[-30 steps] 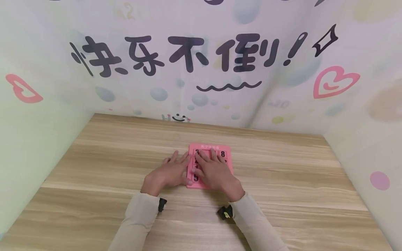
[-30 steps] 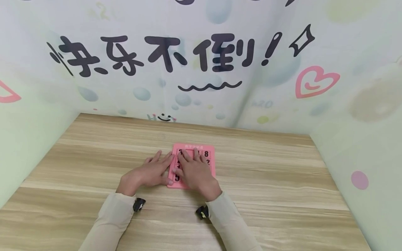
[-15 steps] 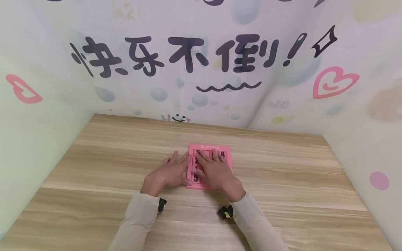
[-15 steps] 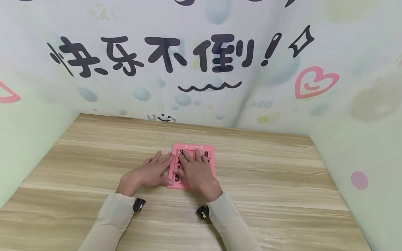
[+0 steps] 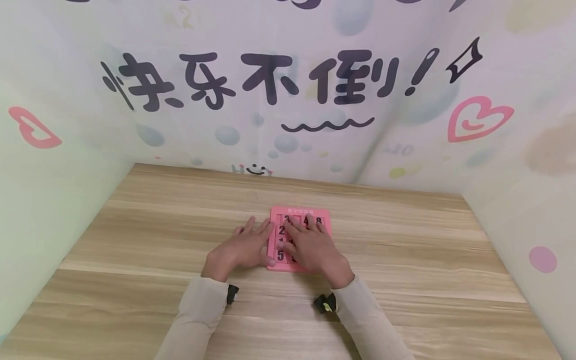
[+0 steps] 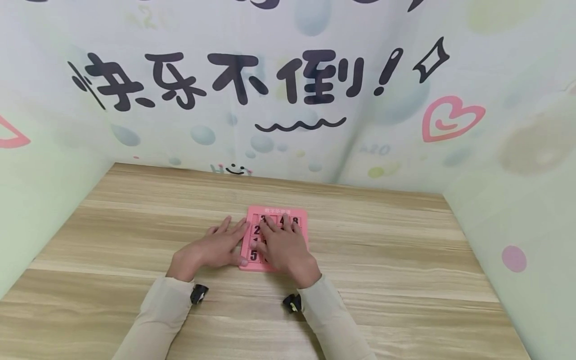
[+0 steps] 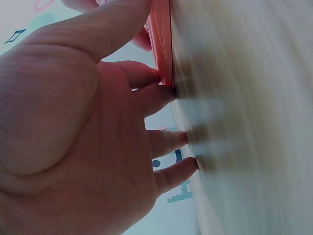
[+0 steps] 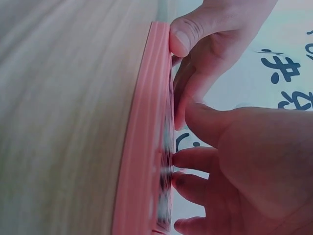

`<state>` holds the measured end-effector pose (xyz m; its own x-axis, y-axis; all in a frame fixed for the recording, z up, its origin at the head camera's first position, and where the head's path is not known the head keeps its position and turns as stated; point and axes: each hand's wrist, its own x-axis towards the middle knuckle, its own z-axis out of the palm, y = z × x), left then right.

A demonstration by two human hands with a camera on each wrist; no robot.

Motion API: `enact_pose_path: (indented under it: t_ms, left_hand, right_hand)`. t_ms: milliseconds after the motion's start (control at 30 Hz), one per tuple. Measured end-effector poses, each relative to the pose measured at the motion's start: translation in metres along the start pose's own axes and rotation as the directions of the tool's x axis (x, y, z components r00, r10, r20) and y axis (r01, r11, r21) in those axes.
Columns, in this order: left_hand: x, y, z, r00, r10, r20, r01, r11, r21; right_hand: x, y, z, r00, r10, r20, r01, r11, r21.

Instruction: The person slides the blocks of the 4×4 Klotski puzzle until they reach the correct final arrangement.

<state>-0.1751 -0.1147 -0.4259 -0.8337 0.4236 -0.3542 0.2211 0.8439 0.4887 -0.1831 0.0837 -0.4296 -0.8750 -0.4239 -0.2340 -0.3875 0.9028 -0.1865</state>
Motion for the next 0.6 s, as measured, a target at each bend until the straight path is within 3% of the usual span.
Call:
enact_pose_path:
  t_ms: [600]
  left_hand:
    - [-0.0006,-0.0003,0.0002,1.0,0.018,-0.009,-0.018,1.0,0.017]
  right_hand:
    - [-0.0007,0.0039,-0.0025,1.0,0.013,0.0,-0.013,1.0,0.001]
